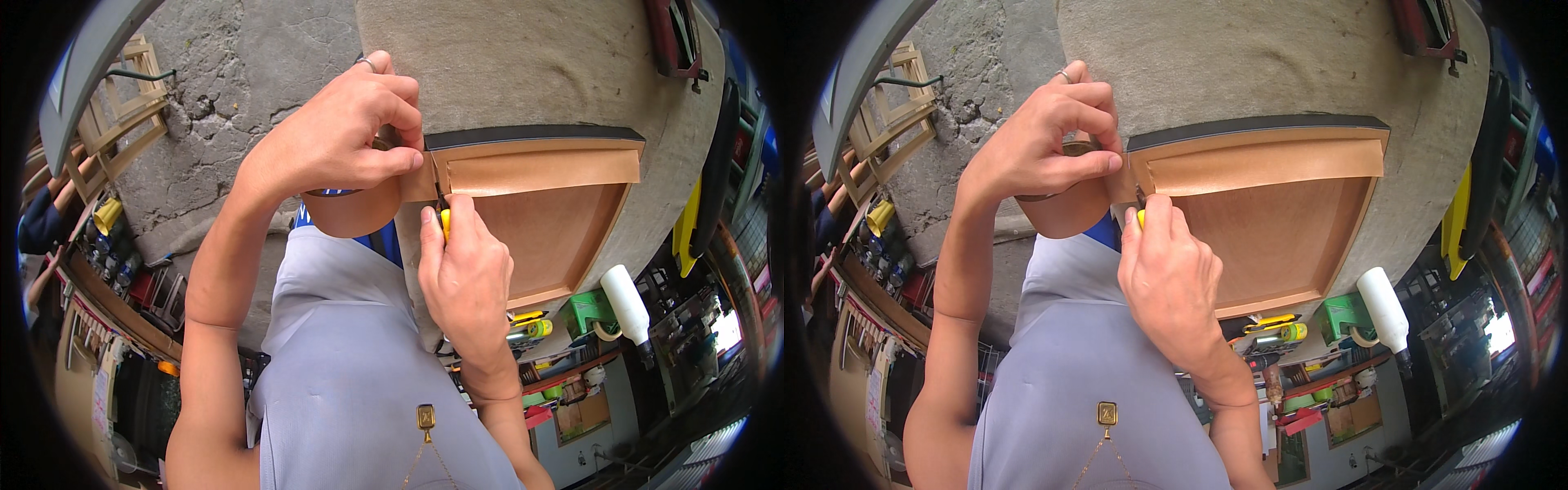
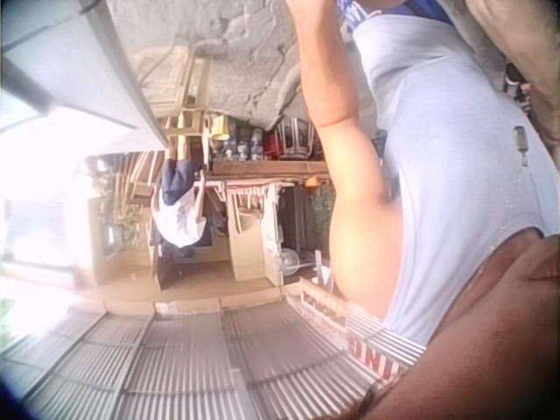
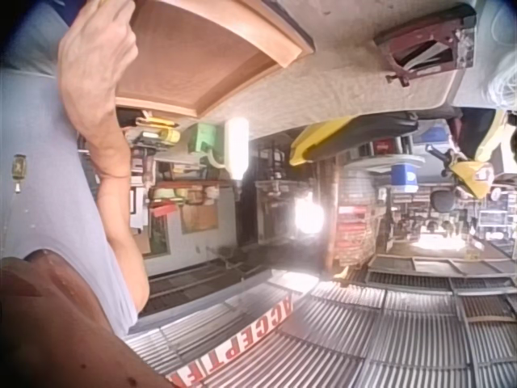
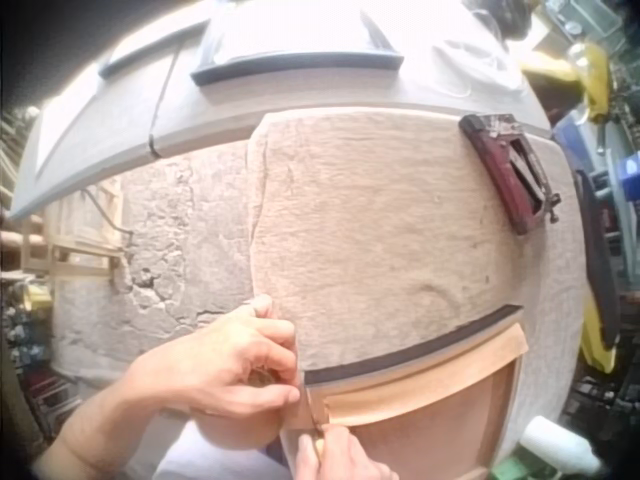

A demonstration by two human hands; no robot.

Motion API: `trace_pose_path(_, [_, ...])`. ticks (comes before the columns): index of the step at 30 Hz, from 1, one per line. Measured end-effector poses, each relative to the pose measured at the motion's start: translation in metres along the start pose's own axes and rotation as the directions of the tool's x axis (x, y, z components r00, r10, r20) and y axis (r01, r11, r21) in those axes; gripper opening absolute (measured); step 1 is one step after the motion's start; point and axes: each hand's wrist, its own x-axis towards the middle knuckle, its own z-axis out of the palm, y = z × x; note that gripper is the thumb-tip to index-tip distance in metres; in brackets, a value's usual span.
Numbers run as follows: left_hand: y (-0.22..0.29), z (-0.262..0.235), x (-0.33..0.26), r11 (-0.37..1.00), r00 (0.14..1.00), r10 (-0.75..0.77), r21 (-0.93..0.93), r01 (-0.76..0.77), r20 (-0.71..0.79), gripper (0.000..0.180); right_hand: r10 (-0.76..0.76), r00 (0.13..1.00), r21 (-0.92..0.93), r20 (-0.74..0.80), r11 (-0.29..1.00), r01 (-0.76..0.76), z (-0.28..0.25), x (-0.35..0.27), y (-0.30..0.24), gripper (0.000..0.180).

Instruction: The person wipes a wooden frame, applies brown tape to the edges, and trims the excess with a utility knife. They then measure the frame, flip it over, and use a power drill to secure the backing.

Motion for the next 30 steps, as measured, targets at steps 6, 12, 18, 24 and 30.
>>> trace_pose_path(6, [-0.001, 0.000, 0.000, 1.000, 1.000, 0.004, 0.017, -0.004, -0.009, 0.016, 0.028, 1.000, -0.028, 0.006, 0.999, -0.028, 0.001, -0.003, 0.000, 0.017])
trace_pose_path(12, [0.001, 0.000, 0.000, 1.000, 1.000, -0.017, 0.001, 0.017, -0.013, 0.015, 0.040, 0.999, -0.051, 0.016, 0.998, -0.039, 0.003, -0.014, 0.005, 0.016])
trace_pose_path(18, [-0.001, 0.001, 0.001, 1.000, 1.000, 0.000, 0.008, 0.001, -0.017, 0.015, 0.045, 0.999, -0.044, 0.006, 0.998, -0.045, 0.007, -0.024, 0.010, 0.016])
trace_pose_path(24, [0.001, 0.000, 0.001, 1.000, 1.000, -0.015, 0.016, 0.015, -0.010, 0.016, 0.054, 0.999, -0.036, 0.005, 0.998, -0.054, 0.011, -0.031, 0.015, 0.016])
trace_pose_path(30, [0.000, 0.001, 0.000, 1.000, 1.000, -0.012, 0.019, 0.012, -0.012, 0.017, 0.070, 0.998, -0.010, 0.009, 0.998, -0.070, 0.014, -0.040, 0.019, 0.016])
